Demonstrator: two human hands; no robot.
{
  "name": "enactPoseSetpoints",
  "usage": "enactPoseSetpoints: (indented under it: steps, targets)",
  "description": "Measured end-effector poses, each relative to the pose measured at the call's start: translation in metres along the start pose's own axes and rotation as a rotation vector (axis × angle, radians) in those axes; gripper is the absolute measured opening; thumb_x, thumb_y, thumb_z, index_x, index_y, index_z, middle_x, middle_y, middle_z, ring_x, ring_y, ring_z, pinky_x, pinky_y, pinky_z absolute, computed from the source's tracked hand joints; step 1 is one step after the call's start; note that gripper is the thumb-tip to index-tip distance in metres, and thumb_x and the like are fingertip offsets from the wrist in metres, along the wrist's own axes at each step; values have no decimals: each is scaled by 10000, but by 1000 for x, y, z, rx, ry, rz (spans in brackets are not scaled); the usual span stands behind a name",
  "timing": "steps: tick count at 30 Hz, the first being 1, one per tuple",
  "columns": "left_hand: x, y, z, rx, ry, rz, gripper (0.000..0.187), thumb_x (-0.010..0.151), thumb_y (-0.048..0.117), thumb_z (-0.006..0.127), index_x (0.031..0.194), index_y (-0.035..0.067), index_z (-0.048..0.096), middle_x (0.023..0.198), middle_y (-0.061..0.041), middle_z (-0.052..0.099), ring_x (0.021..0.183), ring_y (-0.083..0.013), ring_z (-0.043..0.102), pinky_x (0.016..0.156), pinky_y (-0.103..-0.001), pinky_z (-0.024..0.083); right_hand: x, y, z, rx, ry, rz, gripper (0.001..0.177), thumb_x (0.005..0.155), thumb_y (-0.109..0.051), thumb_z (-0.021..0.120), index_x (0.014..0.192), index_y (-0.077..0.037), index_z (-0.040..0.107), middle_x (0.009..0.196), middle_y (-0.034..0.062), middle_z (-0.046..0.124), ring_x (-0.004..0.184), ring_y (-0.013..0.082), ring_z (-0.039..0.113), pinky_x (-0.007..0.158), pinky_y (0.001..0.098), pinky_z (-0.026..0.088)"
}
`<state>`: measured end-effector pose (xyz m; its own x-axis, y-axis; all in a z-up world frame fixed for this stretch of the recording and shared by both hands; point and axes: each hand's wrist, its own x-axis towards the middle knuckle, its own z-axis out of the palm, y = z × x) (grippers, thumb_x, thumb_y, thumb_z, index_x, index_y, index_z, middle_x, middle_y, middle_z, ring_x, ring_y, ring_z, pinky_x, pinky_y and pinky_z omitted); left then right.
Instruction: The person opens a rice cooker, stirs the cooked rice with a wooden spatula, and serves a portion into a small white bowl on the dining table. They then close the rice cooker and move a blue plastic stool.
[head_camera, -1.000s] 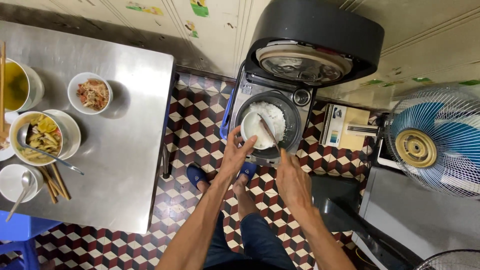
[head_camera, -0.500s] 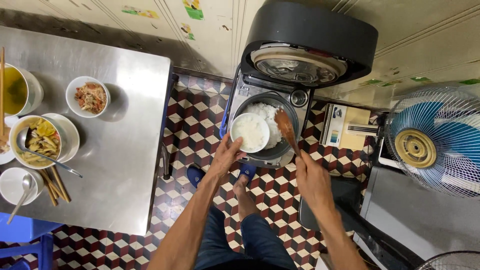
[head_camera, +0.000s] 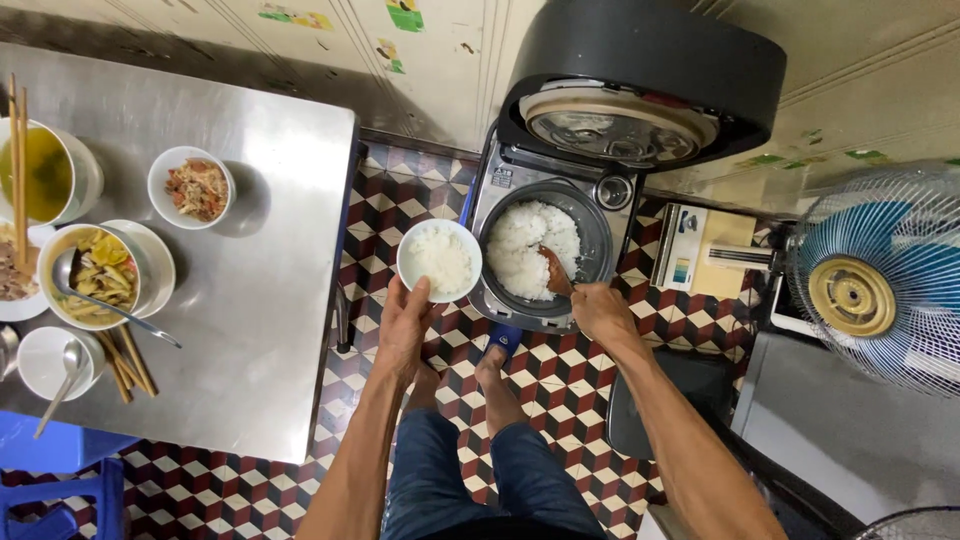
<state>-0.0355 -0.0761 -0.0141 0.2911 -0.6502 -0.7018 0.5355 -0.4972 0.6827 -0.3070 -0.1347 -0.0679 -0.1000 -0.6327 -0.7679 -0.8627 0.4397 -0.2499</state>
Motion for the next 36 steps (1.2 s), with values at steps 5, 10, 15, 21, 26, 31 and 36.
enactPoseSetpoints:
  steps: [5, 10, 15, 21, 26, 31, 36]
  targets:
    - [-3, -1, -7, -45, 9, -3, 553, 901, 230, 628, 1395, 118, 408, 1104, -149, 583, 988, -255, 615, 911, -397, 521, -28, -17, -17, 685, -157, 79, 265, 798, -264, 561, 899, -61, 699, 537, 95, 577, 417, 145, 505, 347, 226, 302]
    - [-8, -5, -7, -67, 14, -5, 552, 899, 217, 627, 1396, 121, 406, 1077, -135, 590, 984, -250, 631, 881, -393, 538, 3, -17, 19, 727, -194, 106, 457, 876, -279, 575, 1284, -72, 573, 564, 119, 564, 349, 118, 376, 253, 201, 225]
    - [-5, -9, -11, -72, 6, 28, 547, 896, 200, 630, 1390, 104, 415, 1065, -152, 600, 972, -254, 640, 861, -391, 548, 19, -24, 22, 821, -204, 57, 447, 892, -279, 593, 1277, -54, 561, 561, 88, 545, 363, 101, 391, 223, 187, 251]
    - [-11, 1, -9, 17, -33, 35, 609, 882, 208, 645, 1413, 83, 375, 1191, -149, 564, 1038, -230, 611, 873, -343, 537, -17, -2, -15, 901, -288, 4, 517, 865, -248, 621, 1318, -24, 512, 578, 119, 528, 334, 95, 343, 209, 186, 243]
    - [1, -10, 2, 90, -132, 101, 730, 833, 210, 718, 1425, 40, 327, 1291, -271, 495, 1109, -337, 564, 921, -412, 510, -64, -1, -49, 1022, -287, -28, 531, 886, -198, 602, 1341, 36, 461, 613, 143, 529, 313, 109, 372, 191, 211, 272]
    - [3, -24, 40, 117, -181, 81, 752, 812, 256, 746, 1412, 40, 347, 1180, -241, 533, 1007, -296, 605, 864, -392, 542, -100, -3, -48, 907, -16, -177, 409, 904, -182, 598, 1283, -36, 548, 532, 144, 529, 296, 111, 375, 205, 207, 273]
    - [6, -50, 73, 85, -194, 37, 754, 802, 295, 770, 1400, 74, 367, 1100, -166, 557, 904, -219, 625, 794, -327, 569, -125, -21, 0, -73, 612, -484, 427, 911, -182, 549, 1335, -227, 558, 810, 150, 666, 552, 302, 644, 457, 397, 528]
